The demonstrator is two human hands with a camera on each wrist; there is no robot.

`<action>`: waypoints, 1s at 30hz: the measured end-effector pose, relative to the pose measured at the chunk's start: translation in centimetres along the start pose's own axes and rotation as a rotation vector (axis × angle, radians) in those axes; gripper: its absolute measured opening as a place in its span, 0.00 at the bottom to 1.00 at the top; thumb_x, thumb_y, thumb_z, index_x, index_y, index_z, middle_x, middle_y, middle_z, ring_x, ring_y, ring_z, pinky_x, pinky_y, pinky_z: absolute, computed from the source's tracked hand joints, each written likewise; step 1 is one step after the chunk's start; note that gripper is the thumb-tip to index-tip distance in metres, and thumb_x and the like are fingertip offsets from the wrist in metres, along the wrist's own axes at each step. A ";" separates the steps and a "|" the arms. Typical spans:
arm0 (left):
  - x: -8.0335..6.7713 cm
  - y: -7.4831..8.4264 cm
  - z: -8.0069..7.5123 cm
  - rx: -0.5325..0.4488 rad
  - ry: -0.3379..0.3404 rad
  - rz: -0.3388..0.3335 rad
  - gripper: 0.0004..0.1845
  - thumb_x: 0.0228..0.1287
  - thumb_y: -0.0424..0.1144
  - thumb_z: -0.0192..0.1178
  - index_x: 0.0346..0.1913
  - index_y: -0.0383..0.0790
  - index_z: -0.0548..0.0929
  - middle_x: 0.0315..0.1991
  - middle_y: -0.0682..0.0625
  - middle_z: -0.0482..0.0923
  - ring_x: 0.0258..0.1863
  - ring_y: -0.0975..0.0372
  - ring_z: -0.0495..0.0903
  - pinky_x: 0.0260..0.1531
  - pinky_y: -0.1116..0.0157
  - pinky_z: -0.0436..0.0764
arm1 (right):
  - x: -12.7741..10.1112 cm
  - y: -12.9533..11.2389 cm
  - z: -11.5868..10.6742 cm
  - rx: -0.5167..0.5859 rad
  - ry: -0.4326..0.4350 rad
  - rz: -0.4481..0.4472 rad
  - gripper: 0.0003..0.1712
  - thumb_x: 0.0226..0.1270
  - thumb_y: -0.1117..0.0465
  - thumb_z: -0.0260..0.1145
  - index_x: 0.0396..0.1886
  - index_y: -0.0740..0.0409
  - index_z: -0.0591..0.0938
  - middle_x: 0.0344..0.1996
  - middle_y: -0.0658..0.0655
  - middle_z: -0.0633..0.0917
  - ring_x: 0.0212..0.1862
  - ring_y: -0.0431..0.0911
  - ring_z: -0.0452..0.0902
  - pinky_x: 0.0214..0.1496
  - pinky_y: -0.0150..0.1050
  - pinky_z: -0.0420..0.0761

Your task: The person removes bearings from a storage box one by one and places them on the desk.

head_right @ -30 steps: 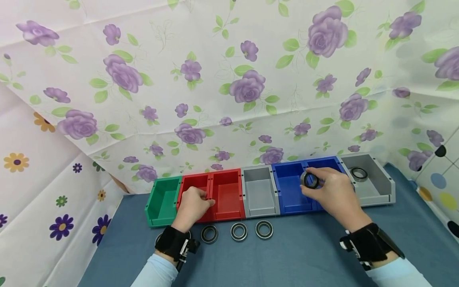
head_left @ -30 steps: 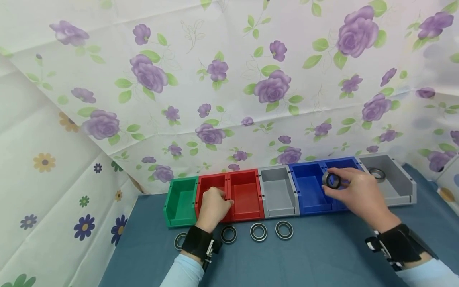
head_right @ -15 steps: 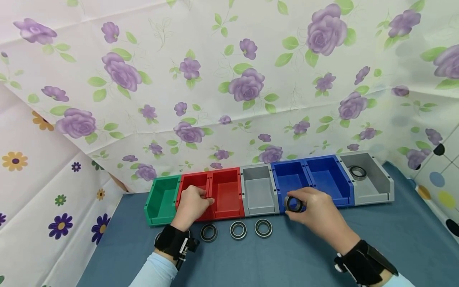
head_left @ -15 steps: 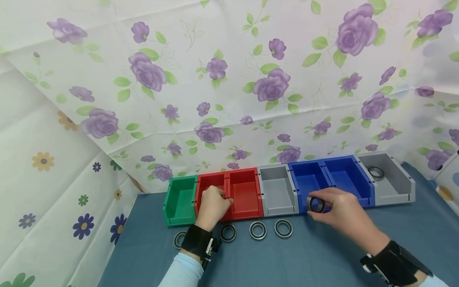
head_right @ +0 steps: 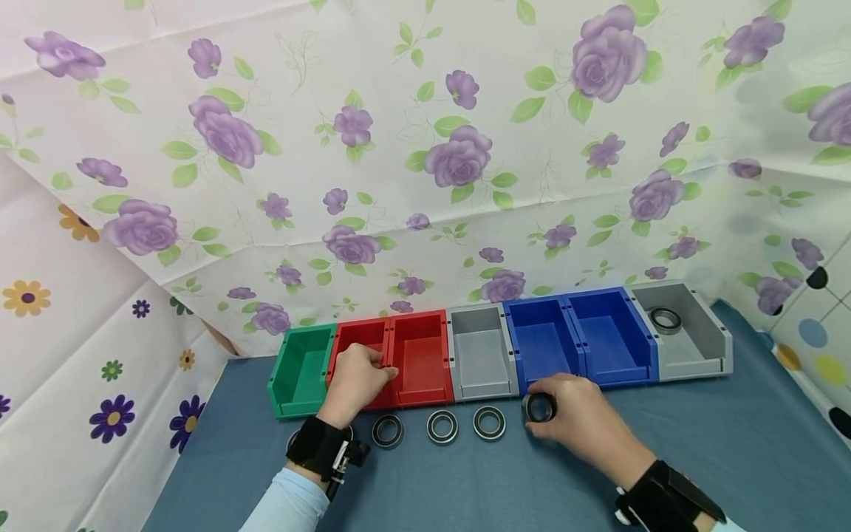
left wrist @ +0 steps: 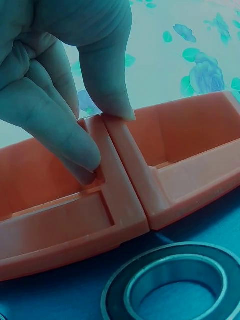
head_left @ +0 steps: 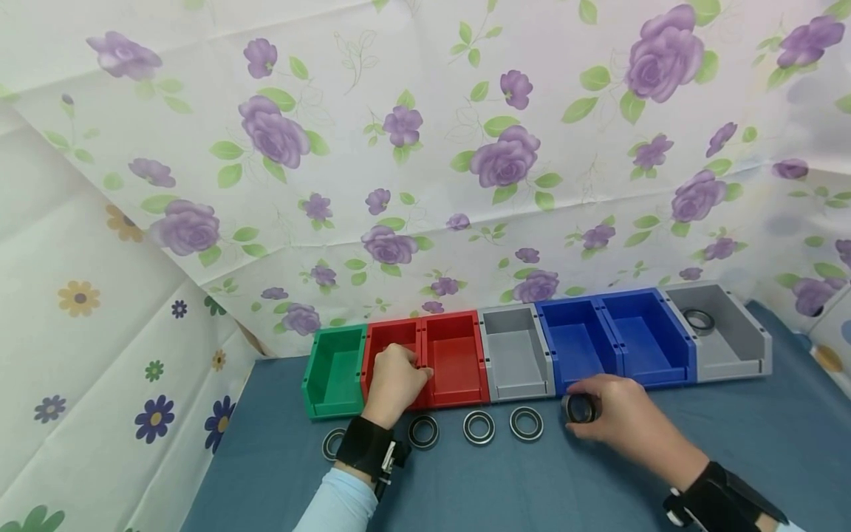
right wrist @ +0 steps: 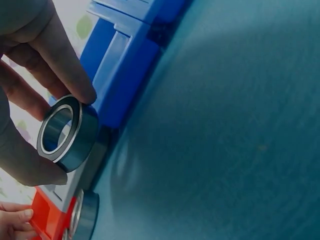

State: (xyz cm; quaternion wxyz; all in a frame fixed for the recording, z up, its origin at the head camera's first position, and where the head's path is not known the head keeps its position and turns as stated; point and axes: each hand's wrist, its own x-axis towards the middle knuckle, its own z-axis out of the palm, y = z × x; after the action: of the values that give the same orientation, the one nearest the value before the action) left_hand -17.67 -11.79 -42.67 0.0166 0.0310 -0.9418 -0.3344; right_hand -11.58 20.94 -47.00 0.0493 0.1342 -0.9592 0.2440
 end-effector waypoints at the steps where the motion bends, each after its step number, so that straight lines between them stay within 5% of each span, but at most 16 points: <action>1: 0.0 0.0 0.0 -0.003 -0.004 0.002 0.12 0.53 0.40 0.68 0.17 0.40 0.83 0.10 0.48 0.72 0.12 0.61 0.73 0.18 0.68 0.78 | 0.0 0.0 0.2 -0.004 -0.004 -0.004 0.28 0.33 0.49 0.80 0.41 0.49 0.85 0.37 0.47 0.85 0.35 0.37 0.76 0.34 0.34 0.79; 17: 0.1 -0.1 0.0 0.002 0.012 0.005 0.09 0.50 0.41 0.70 0.31 0.38 0.88 0.17 0.52 0.81 0.20 0.62 0.79 0.27 0.62 0.84 | 0.2 0.2 1.8 -0.032 -0.093 0.044 0.29 0.33 0.48 0.80 0.41 0.50 0.85 0.37 0.49 0.85 0.42 0.43 0.80 0.43 0.43 0.82; 30: 0.0 -0.1 0.0 -0.001 0.004 0.009 0.08 0.51 0.41 0.70 0.27 0.39 0.87 0.14 0.52 0.78 0.17 0.63 0.77 0.25 0.64 0.83 | 0.1 0.2 2.1 -0.078 -0.065 0.029 0.30 0.32 0.48 0.80 0.40 0.51 0.85 0.37 0.50 0.85 0.42 0.44 0.81 0.44 0.46 0.81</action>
State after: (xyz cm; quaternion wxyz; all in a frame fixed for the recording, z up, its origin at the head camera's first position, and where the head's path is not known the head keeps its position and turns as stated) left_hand -17.71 -11.90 -42.77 0.0198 0.0275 -0.9417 -0.3348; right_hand -11.79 20.07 -48.88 0.0198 0.1260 -0.9709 0.2027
